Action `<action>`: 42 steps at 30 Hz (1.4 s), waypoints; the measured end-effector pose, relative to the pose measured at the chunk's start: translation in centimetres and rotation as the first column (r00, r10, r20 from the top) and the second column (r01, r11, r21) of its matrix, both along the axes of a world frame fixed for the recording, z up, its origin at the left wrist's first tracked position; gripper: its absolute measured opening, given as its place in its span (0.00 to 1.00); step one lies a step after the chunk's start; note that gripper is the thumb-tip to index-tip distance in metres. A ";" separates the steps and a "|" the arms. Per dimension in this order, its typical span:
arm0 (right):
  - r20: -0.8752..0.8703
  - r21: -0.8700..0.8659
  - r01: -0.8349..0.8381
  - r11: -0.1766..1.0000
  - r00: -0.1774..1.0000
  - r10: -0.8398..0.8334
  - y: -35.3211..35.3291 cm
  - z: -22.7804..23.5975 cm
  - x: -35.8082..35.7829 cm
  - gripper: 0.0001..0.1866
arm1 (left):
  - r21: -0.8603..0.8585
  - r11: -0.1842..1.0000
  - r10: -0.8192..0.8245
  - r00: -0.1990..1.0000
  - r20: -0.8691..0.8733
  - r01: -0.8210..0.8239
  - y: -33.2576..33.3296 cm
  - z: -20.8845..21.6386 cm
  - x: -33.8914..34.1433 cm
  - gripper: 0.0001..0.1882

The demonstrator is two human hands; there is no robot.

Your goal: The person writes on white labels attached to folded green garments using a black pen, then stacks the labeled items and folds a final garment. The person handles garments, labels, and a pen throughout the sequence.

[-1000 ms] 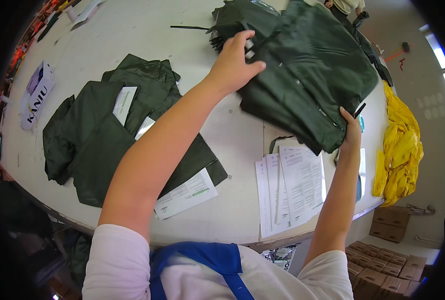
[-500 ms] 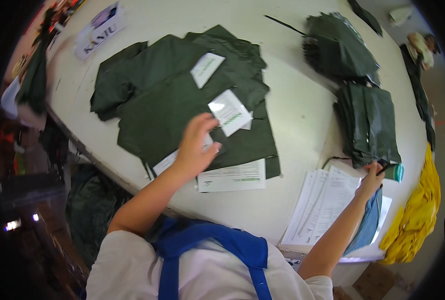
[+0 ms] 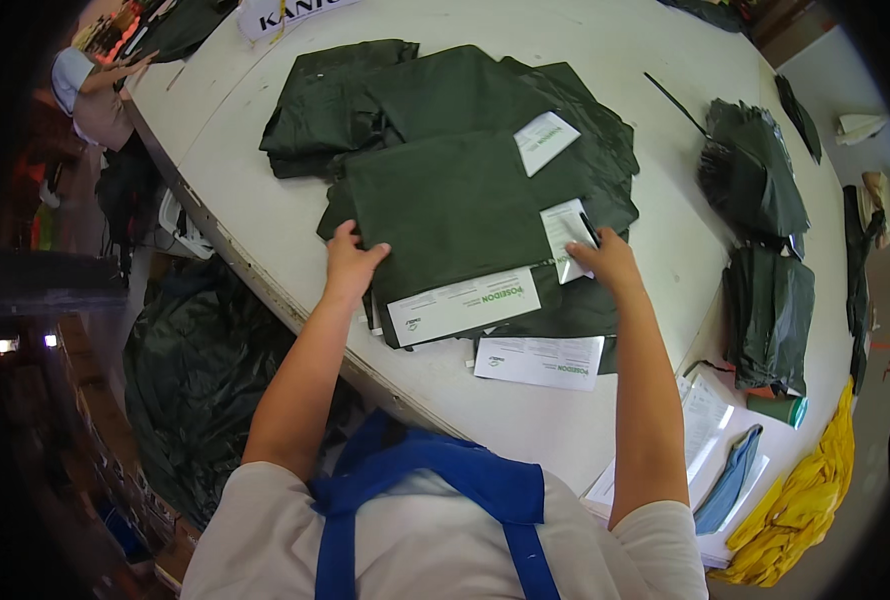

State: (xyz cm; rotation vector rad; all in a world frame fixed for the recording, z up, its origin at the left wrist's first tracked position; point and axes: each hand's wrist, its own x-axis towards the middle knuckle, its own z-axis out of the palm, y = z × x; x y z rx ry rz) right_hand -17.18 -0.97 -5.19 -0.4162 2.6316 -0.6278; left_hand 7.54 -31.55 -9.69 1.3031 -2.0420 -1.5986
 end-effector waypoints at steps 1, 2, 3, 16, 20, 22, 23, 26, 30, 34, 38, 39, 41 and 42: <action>0.020 0.039 -0.067 0.997 0.998 0.066 0.2 0.3 -0.3 0.41 | 0.082 0.995 -0.048 0.990 -0.133 0.059 0.3 0.5 -0.7 0.41; 0.050 0.068 -0.089 0.994 0.995 0.086 0.9 0.1 -1.2 0.41 | -0.050 0.992 -0.125 0.986 -0.112 0.120 0.6 1.2 -1.5 0.39; 0.075 0.111 -0.044 0.993 0.997 0.036 1.2 0.9 -1.9 0.39 | -0.019 0.989 -0.147 0.989 -0.022 0.147 0.8 2.3 -2.6 0.39; -0.032 -0.004 0.300 0.954 0.953 -0.300 -3.5 -3.5 -15.0 0.49 | -0.064 0.998 0.009 0.996 -0.087 -0.014 -3.1 0.2 -4.3 0.41; 0.008 -0.068 0.306 0.949 0.952 -0.307 -0.8 -5.0 -13.8 0.40 | -0.208 0.961 -0.190 0.981 -0.028 0.181 -1.1 0.5 -6.6 0.45; 0.101 -0.175 0.346 0.922 0.937 -0.333 1.8 -4.5 -12.5 0.36 | -0.297 0.913 -0.280 0.959 0.047 0.281 1.3 2.0 -8.1 0.47; 0.181 -0.195 0.384 0.903 0.918 -0.352 2.9 -3.5 -11.7 0.34 | -0.339 0.891 -0.297 0.952 0.068 0.303 2.7 2.5 -8.6 0.48; 0.179 -0.194 0.458 0.867 0.886 -0.428 9.6 -2.8 -9.9 0.32 | -0.277 0.857 -0.426 0.900 0.092 0.434 6.6 3.3 -10.1 0.47; 0.109 -0.110 0.510 0.853 0.859 -0.500 17.6 -2.9 -8.3 0.35 | -0.216 0.804 -0.566 0.824 0.009 0.554 11.0 2.6 -9.9 0.45; -0.099 0.012 0.481 0.876 0.873 -0.478 23.5 -4.7 -5.7 0.41 | 0.079 0.848 -0.511 0.848 -0.140 0.524 10.8 1.0 -10.0 0.34; -0.328 0.053 0.555 0.830 0.795 -0.510 22.4 -2.6 0.4 0.42 | -0.237 0.803 -0.563 0.827 0.002 0.547 9.9 0.2 -8.7 0.26; -0.316 -0.006 0.576 0.817 0.774 -0.548 22.5 -2.1 2.1 0.42 | -0.383 0.756 -0.560 0.827 0.042 0.531 9.8 -0.1 -8.5 0.25; -0.246 0.003 0.637 0.771 0.747 -0.617 21.1 -1.6 5.9 0.39 | -0.155 0.802 -0.583 0.813 0.011 0.577 9.9 0.2 -8.6 0.24; -0.191 0.058 0.651 0.757 0.751 -0.632 19.8 -1.0 7.8 0.37 | -0.133 0.783 -0.610 0.792 0.021 0.607 10.0 0.5 -8.5 0.24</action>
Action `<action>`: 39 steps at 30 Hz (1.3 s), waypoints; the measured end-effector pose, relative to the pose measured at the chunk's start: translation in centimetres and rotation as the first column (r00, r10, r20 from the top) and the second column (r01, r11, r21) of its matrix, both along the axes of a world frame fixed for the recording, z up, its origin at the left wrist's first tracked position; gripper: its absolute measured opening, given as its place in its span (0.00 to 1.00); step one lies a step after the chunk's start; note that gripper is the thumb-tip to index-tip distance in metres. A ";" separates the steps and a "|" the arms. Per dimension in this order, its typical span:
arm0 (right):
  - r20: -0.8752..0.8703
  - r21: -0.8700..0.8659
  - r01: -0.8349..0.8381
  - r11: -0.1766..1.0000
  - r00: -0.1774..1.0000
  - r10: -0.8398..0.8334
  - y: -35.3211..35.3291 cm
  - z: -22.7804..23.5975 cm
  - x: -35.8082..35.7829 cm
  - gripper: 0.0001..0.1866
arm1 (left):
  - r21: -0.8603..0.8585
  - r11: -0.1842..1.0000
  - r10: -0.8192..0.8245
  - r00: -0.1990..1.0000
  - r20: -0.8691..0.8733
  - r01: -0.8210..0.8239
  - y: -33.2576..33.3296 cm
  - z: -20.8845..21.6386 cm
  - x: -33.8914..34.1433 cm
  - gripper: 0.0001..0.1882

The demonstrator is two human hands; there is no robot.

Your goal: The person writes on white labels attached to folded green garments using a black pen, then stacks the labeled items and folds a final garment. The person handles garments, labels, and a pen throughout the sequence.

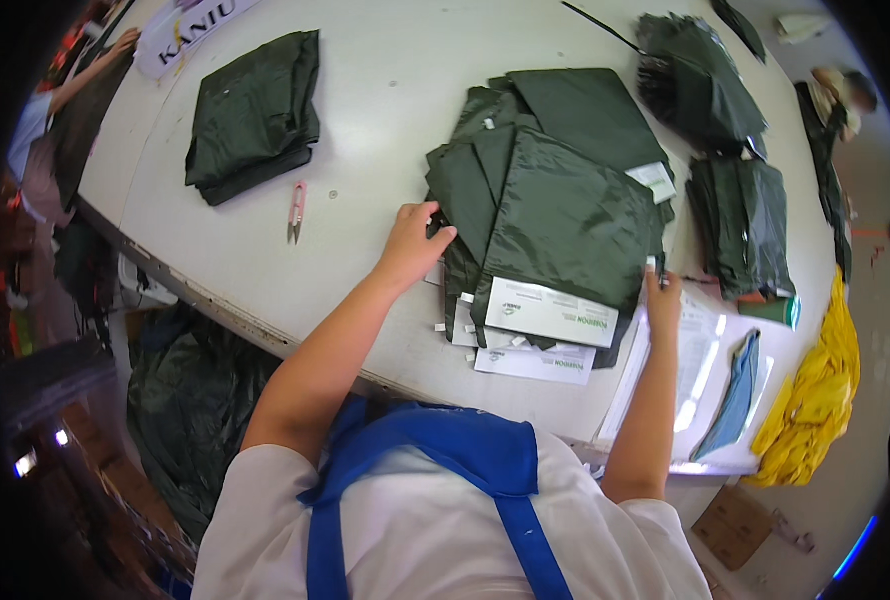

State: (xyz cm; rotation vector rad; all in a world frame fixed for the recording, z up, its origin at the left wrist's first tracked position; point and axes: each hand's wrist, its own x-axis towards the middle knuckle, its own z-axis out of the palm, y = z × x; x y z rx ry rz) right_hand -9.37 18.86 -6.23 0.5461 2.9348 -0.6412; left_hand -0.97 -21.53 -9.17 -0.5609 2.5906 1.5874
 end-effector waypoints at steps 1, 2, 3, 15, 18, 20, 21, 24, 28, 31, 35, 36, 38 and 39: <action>0.046 -0.073 -0.046 0.996 0.998 0.049 -0.2 -0.6 1.6 0.35 | 0.021 0.999 -0.043 0.999 0.022 0.043 0.2 0.2 0.2 0.25; -0.005 -0.223 -0.045 0.974 0.999 0.044 -1.4 -1.2 3.4 0.34 | 0.119 0.990 -0.081 0.996 0.033 0.077 -0.2 0.4 0.2 0.25; 0.020 -0.228 -0.081 0.970 0.996 0.088 -2.2 -0.9 4.4 0.34 | 0.118 0.988 -0.101 0.994 0.035 0.096 -0.5 0.4 0.2 0.25; -0.095 -0.995 -0.097 -0.007 0.984 -0.153 -15.4 10.8 15.0 0.21 | 0.675 0.520 -0.485 0.831 -0.271 0.523 5.3 11.0 8.7 0.27; -0.139 -0.990 -0.137 0.031 0.986 -0.088 -18.1 11.3 16.8 0.23 | 0.684 0.515 -0.586 0.794 -0.159 0.517 5.2 13.3 9.8 0.19; -0.084 -0.994 -0.076 0.078 0.991 -0.103 -19.4 11.3 18.0 0.19 | 0.633 0.573 -0.597 0.794 -0.112 0.520 4.6 13.7 10.0 0.14; -0.201 -0.954 -0.161 0.251 0.969 -0.141 -19.8 11.3 18.3 0.16 | 0.666 0.589 -0.562 0.824 -0.071 0.458 4.2 13.6 10.1 0.13; -0.508 -0.525 -0.407 0.747 0.855 0.109 -19.7 10.9 18.8 0.13 | 0.712 0.628 -0.477 0.878 0.033 0.314 3.4 13.2 10.4 0.10; -0.483 -0.158 -0.626 0.764 0.724 0.493 -19.3 10.3 17.2 0.10 | 0.709 0.460 -0.676 0.729 -0.110 0.534 3.2 13.1 10.5 0.12; -0.329 -0.753 -0.432 0.497 0.901 0.284 -18.6 9.7 16.8 0.11 | 0.313 0.811 -0.361 0.843 -0.398 0.495 3.9 11.6 9.6 0.12; -0.218 -0.899 -0.297 0.320 0.941 0.259 -19.1 8.3 16.0 0.17 | 0.241 0.740 -0.595 0.778 -0.200 0.628 2.8 10.1 8.2 0.08; -0.206 -0.905 -0.277 0.324 0.950 0.235 -19.4 8.0 15.7 0.18 | 0.306 0.743 -0.589 0.798 -0.124 0.596 2.7 10.2 8.1 0.08; -0.154 -0.943 -0.205 0.262 0.967 0.203 -19.3 7.2 15.7 0.20 | 0.459 0.692 -0.620 0.784 -0.017 0.557 2.3 10.6 8.0 0.08; -0.128 -0.958 -0.171 0.231 0.974 0.189 -19.2 7.0 15.7 0.20 | 0.532 0.664 -0.636 0.771 0.031 0.526 2.1 10.9 8.0 0.08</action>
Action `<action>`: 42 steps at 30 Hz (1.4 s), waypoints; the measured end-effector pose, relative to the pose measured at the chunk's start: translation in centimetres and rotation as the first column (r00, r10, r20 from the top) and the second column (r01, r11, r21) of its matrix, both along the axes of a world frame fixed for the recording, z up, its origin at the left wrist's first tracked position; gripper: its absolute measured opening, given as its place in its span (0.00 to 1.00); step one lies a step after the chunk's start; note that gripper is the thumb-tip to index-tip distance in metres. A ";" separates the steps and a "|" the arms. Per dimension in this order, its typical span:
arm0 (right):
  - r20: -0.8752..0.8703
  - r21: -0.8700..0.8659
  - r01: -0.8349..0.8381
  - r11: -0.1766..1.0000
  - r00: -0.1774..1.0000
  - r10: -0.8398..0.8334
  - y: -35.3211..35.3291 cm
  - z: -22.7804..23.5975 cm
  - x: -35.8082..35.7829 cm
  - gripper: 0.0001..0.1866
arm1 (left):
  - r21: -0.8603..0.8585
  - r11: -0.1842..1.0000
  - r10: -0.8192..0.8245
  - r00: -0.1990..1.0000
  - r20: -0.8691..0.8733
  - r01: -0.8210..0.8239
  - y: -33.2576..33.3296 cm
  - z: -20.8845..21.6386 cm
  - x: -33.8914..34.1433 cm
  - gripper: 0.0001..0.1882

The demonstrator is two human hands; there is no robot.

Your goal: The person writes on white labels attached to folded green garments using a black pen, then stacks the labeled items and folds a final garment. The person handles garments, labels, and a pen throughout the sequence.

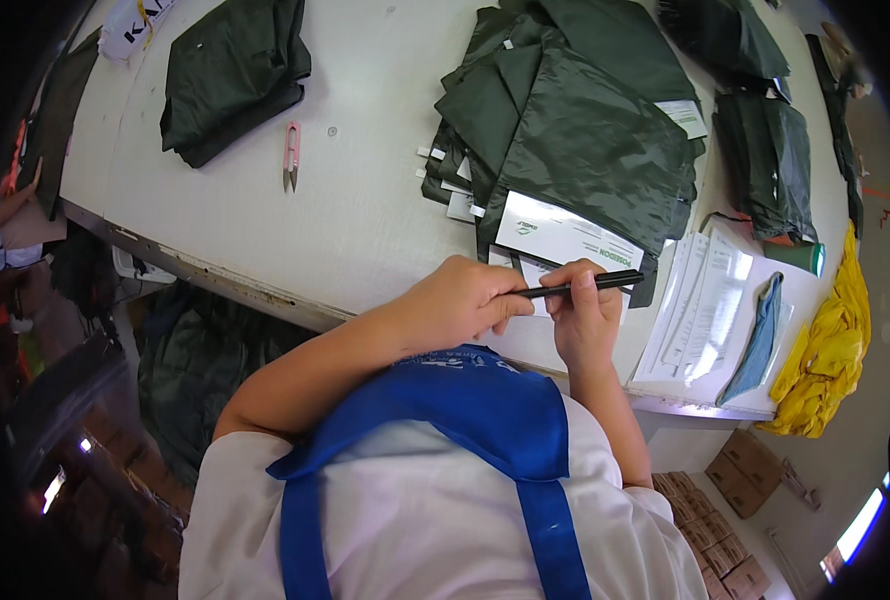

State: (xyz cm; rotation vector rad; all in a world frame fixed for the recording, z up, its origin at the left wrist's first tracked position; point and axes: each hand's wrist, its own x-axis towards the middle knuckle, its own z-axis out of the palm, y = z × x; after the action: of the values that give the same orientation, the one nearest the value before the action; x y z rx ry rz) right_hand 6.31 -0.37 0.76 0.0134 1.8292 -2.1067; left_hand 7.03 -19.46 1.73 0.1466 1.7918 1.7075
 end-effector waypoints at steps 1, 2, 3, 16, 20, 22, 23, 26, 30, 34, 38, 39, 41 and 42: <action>0.065 -0.034 0.014 0.999 0.998 -0.012 -0.2 0.2 0.0 0.22 | 0.037 0.999 -0.005 0.999 0.048 0.004 -0.3 0.2 0.1 0.08; 0.091 -0.047 0.011 0.999 0.996 -0.007 -0.5 0.5 0.0 0.22 | 0.027 1.000 -0.017 0.998 0.066 0.015 -0.6 0.6 0.0 0.08; 0.112 -0.056 0.008 0.998 0.994 -0.001 -0.8 1.0 -0.1 0.22 | 0.020 0.999 -0.028 0.996 0.079 0.026 -0.9 1.1 -0.2 0.08; 0.107 -0.119 0.119 0.986 0.989 -0.106 -0.1 0.8 -5.0 0.19 | 0.005 1.000 0.028 0.990 -0.141 -0.028 -0.7 0.6 -3.4 0.13; 0.053 -0.277 0.590 0.758 0.797 -0.601 5.8 0.7 -12.5 0.19 | -0.056 0.993 0.113 0.987 0.113 -0.107 -2.4 -0.6 -2.9 0.12; -0.208 -0.104 0.571 0.814 0.788 -0.579 9.7 0.1 -17.0 0.19 | -0.006 0.999 0.052 0.990 0.129 -0.051 -3.5 -1.9 -3.1 0.10; -0.345 -0.013 0.546 0.838 0.784 -0.516 10.2 -1.8 -19.6 0.19 | 0.015 1.000 0.025 0.989 0.145 -0.027 -3.5 -2.4 -2.8 0.10; -0.533 0.413 0.418 0.810 0.832 -0.157 13.5 -5.4 -28.1 0.18 | 0.059 0.998 0.012 0.961 -0.278 0.004 -2.5 -3.8 -4.7 0.09; -0.518 0.789 0.525 0.319 0.848 -0.115 17.9 -10.3 -35.6 0.27 | -0.197 0.908 0.268 0.874 -0.406 -0.370 -0.5 -8.0 -6.0 0.10; -0.391 0.888 0.393 0.240 0.919 -0.057 16.8 -10.2 -37.4 0.33 | -0.231 0.882 0.376 0.909 -0.182 -0.411 0.6 -8.1 -6.3 0.11; -0.332 0.906 0.314 0.285 0.943 0.016 17.4 -9.3 -38.6 0.35 | -0.148 0.921 0.370 0.927 0.052 -0.359 0.8 -8.4 -7.0 0.12; -0.341 0.921 0.329 0.210 0.939 0.027 15.2 -8.2 -38.1 0.36 | -0.133 0.920 0.376 0.925 0.044 -0.368 0.8 -9.1 -6.5 0.11; -0.375 0.920 0.361 0.154 0.924 0.074 14.6 -8.3 -38.0 0.38 | -0.118 0.925 0.367 0.930 0.022 -0.362 1.0 -9.5 -6.6 0.11; -0.303 0.948 0.294 0.121 0.951 0.064 13.3 -8.2 -37.4 0.40 | -0.132 0.923 0.368 0.930 0.022 -0.362 1.1 -9.3 -6.3 0.11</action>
State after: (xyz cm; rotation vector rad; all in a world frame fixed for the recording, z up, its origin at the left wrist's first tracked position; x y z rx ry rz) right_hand -31.11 12.90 -7.43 0.2156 3.1443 -0.4350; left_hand 0.69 -18.39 -7.62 -0.2984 1.9778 1.8207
